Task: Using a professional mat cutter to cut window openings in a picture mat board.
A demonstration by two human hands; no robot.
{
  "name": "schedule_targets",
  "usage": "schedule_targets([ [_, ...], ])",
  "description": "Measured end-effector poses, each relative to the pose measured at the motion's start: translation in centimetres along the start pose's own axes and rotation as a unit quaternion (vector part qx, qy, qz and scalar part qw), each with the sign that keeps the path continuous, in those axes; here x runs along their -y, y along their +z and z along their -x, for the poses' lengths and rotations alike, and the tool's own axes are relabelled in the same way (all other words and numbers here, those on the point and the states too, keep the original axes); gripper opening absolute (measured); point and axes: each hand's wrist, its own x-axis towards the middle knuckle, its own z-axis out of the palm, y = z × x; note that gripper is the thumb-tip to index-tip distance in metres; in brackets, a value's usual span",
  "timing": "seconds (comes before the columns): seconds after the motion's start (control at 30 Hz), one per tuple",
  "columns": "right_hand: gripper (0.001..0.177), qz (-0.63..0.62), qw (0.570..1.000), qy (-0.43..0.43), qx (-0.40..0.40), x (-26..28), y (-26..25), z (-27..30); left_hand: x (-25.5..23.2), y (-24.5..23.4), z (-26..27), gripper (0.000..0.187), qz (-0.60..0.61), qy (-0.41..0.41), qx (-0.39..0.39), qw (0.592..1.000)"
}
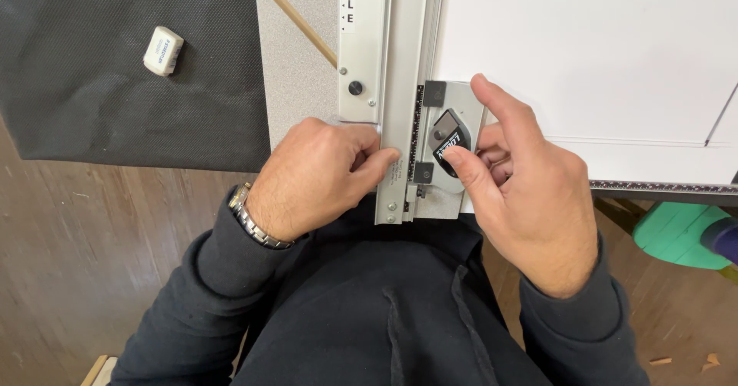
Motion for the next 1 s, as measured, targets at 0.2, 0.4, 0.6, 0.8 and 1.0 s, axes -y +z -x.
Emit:
schedule_targets([
  [0.2,0.064,-0.002,0.999,0.011,0.037,0.2,-0.9,-0.2,0.2,0.3,0.6,0.032,0.005,0.014,-0.016,1.000],
  [0.4,0.068,0.026,0.998,0.019,0.058,1.0,-1.4,-0.4,-0.6,-1.9,0.7,0.033,-0.105,0.064,-0.098,0.988],
  [0.6,0.071,0.050,0.996,0.035,0.058,1.8,-1.1,-0.4,0.6,-6.4,-2.9,0.057,-0.239,0.324,-0.147,0.903],
  [0.8,0.071,0.050,0.996,0.053,0.059,1.9,-1.2,-0.4,2.1,-7.6,-5.8,0.047,-0.265,0.404,-0.092,0.871],
  [1.0,0.069,0.049,0.995,0.052,0.070,2.0,-1.3,-0.5,2.4,-8.0,-6.5,0.039,-0.262,0.422,-0.090,0.863],
])
